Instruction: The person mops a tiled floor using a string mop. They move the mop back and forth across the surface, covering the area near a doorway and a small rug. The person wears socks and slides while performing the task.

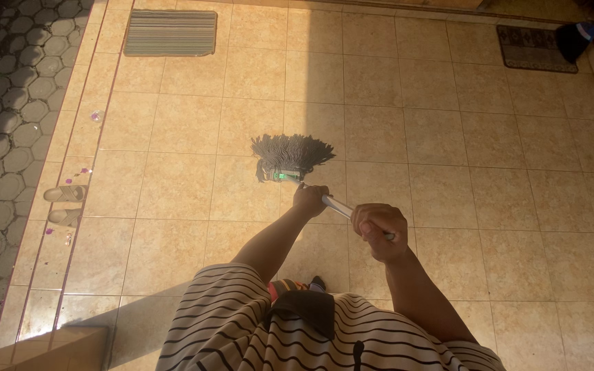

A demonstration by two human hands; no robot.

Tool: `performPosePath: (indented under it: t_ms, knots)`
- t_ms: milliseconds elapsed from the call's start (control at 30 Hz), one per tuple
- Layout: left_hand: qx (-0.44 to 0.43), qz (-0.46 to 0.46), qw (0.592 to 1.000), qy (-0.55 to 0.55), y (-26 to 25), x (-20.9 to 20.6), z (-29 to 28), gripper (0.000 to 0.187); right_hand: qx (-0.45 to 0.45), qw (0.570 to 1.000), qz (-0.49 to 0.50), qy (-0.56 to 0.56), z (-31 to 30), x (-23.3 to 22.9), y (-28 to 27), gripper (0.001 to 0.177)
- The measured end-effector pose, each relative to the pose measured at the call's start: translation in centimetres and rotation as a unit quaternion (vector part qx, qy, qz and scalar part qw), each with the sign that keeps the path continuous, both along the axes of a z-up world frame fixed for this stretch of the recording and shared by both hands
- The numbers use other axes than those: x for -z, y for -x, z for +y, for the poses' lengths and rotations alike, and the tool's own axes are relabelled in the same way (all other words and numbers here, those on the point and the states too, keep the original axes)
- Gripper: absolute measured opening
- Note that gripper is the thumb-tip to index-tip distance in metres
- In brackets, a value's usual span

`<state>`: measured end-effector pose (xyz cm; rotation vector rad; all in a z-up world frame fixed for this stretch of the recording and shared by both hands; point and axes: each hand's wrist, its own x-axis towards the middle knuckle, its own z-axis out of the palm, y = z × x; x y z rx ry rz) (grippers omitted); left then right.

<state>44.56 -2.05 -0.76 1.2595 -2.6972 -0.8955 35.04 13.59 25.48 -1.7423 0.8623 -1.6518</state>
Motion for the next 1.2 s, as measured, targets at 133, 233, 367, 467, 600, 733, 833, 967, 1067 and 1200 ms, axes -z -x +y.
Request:
performPosePath:
  t_ms: [133, 233, 367, 467, 600, 733, 833, 967, 1067, 1200]
  knots:
    - [0.007, 0.023, 1.0, 0.002, -2.7, 2.9, -2.2, 0.014, 0.02, 1.0, 0.019, 0.012, -1.3, 2.4, -3.4, 0.036]
    - [-0.005, 0.064, 0.998, 0.003, -4.6, 4.5, -4.4, 0.012, 0.001, 0.996, 0.092, 0.015, -2.9, 3.4, -6.5, 0.028]
    - [-0.009, 0.05, 0.998, -0.037, -7.9, 5.4, -6.0, 0.016, -0.031, 0.991, 0.129, -0.002, -4.4, 3.3, -9.9, 0.028]
    - [-0.007, 0.045, 0.999, -0.028, -9.3, 4.5, -5.9, 0.011, -0.039, 0.993, 0.112, 0.012, -5.2, 1.7, -11.1, 0.029]
    - [0.031, -0.007, 0.999, -0.026, -12.4, 2.1, -6.1, 0.014, -0.049, 0.995, 0.087, 0.013, -6.0, -1.3, -13.0, 0.03]
    - [0.06, -0.04, 0.997, -0.02, -16.1, 0.3, -5.6, 0.016, -0.057, 0.997, 0.054, 0.002, -6.5, -3.2, -15.9, 0.032]
    - [0.055, -0.054, 0.997, -0.014, -18.6, -0.2, -5.7, 0.016, -0.039, 0.997, 0.06, 0.02, -6.9, -2.9, -18.8, 0.034]
    - [0.044, -0.068, 0.997, -0.02, -19.9, 0.0, -6.1, 0.016, -0.001, 0.999, 0.039, 0.037, -6.8, -1.4, -21.2, 0.035]
    - [0.051, -0.029, 0.998, 0.019, -20.2, 0.6, -5.9, 0.016, 0.009, 1.0, 0.018, 0.022, -6.2, -0.6, -21.9, 0.037]
    - [0.09, -0.04, 0.994, 0.048, -20.8, 1.6, -5.9, 0.016, 0.013, 0.998, 0.044, 0.046, -5.4, -0.5, -22.7, 0.031]
